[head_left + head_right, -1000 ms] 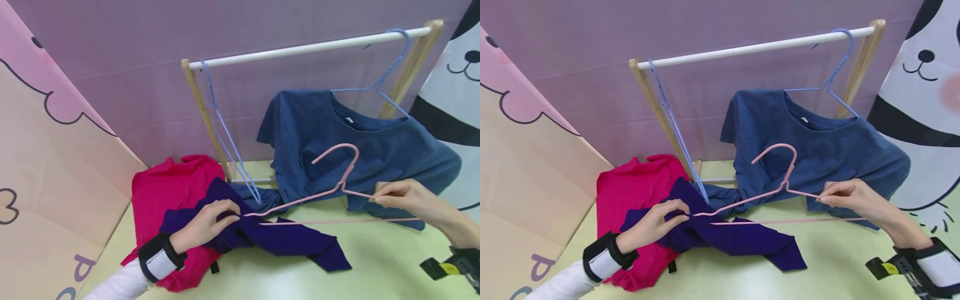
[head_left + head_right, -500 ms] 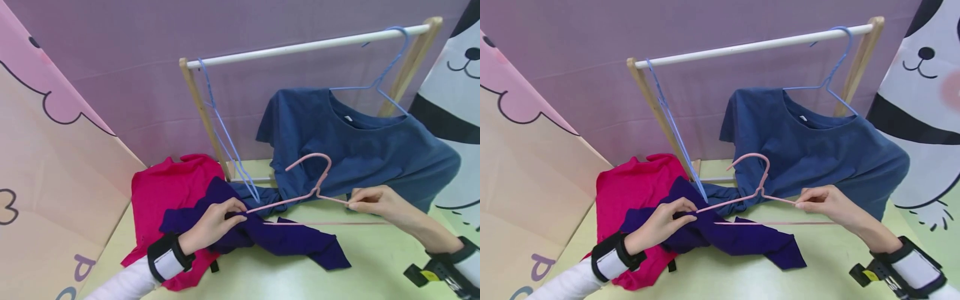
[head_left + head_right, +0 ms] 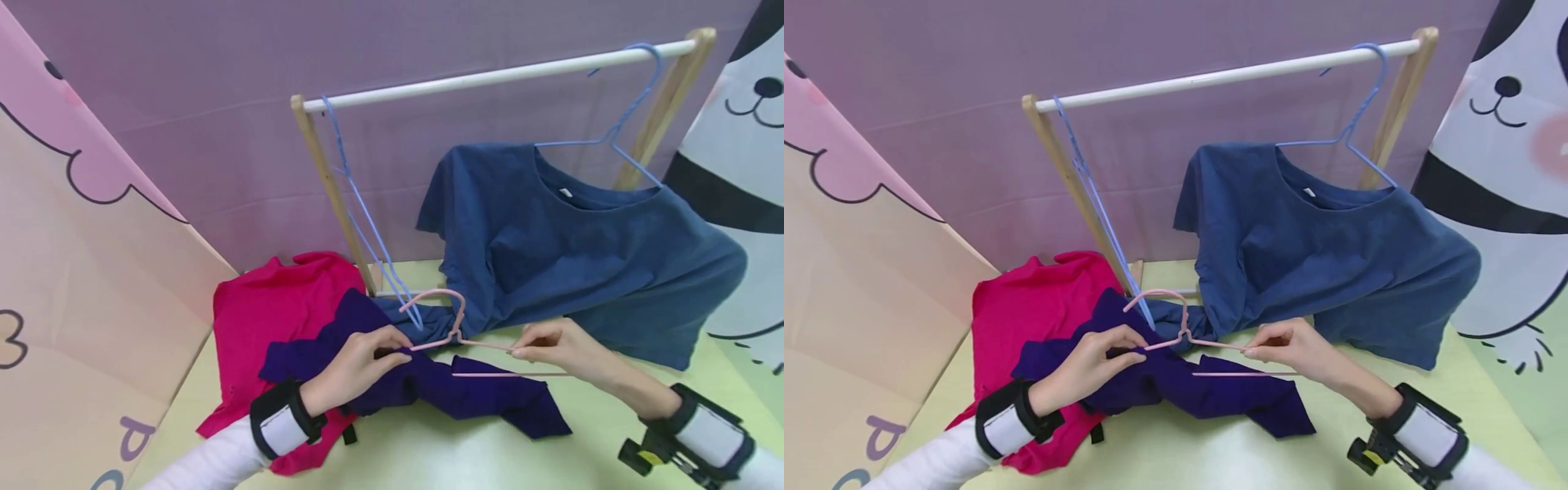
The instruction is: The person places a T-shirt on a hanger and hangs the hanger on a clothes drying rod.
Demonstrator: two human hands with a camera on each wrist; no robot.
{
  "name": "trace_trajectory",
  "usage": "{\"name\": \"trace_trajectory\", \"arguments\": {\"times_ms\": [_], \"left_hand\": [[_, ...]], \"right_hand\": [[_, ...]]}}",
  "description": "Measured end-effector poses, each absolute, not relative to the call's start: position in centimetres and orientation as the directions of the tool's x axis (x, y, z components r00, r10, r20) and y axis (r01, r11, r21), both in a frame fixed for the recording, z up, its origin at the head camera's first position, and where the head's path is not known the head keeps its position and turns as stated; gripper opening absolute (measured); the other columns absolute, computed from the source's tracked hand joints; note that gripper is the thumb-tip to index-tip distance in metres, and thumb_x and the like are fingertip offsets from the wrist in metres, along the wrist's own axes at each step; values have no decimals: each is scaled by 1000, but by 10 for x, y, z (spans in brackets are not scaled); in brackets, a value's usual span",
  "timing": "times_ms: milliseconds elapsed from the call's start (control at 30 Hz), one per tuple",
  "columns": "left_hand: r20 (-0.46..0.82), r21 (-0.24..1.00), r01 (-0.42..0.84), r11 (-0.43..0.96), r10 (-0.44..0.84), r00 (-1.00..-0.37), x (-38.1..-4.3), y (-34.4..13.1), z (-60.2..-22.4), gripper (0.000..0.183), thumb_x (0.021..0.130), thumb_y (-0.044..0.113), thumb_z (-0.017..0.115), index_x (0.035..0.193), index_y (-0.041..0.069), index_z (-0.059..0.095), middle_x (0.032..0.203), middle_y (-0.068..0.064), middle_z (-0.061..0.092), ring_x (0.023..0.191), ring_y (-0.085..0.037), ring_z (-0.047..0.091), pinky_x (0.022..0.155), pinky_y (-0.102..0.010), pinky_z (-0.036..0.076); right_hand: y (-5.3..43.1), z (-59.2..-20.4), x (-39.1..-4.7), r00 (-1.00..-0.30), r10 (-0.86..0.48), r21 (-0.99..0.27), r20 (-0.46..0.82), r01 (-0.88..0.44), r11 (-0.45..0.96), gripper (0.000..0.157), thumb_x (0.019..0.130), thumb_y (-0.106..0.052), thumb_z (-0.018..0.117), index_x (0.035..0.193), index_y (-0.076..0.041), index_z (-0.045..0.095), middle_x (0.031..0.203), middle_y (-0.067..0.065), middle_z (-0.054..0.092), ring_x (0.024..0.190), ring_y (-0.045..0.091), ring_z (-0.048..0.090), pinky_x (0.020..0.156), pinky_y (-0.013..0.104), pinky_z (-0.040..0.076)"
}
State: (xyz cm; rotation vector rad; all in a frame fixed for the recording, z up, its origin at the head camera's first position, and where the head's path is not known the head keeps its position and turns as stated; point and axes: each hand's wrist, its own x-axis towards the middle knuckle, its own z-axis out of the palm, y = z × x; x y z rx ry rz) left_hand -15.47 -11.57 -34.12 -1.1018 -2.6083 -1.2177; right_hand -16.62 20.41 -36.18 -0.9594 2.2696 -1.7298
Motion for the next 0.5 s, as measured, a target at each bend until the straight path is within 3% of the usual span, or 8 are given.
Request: {"name": "trace_trajectory", "arguments": {"times_ms": [233,500], "left_hand": [[332,657,611,442,558,-761,-155,-117,-345,11,81,9,63,92,9,62,87,0,67,80,-8,60,71,-21,47],[335,686,612,393,577,-745,-156,-117,-346,12,80,9,64,91,7,65,87,-1,66,80,-7,60,71,-20,48]], "right_hand": [[183,-370,-160,-844,-504,-927,182,-318,197,7,80,-3,62,83,-1,68,70,-9,57,58,3,47,50,23,41],[167,-375,-155,-857,-509,-935,83,-243,257,17,81,-12,63,86,3,66,77,-7,63,66,5,54,59,26,47]]}}
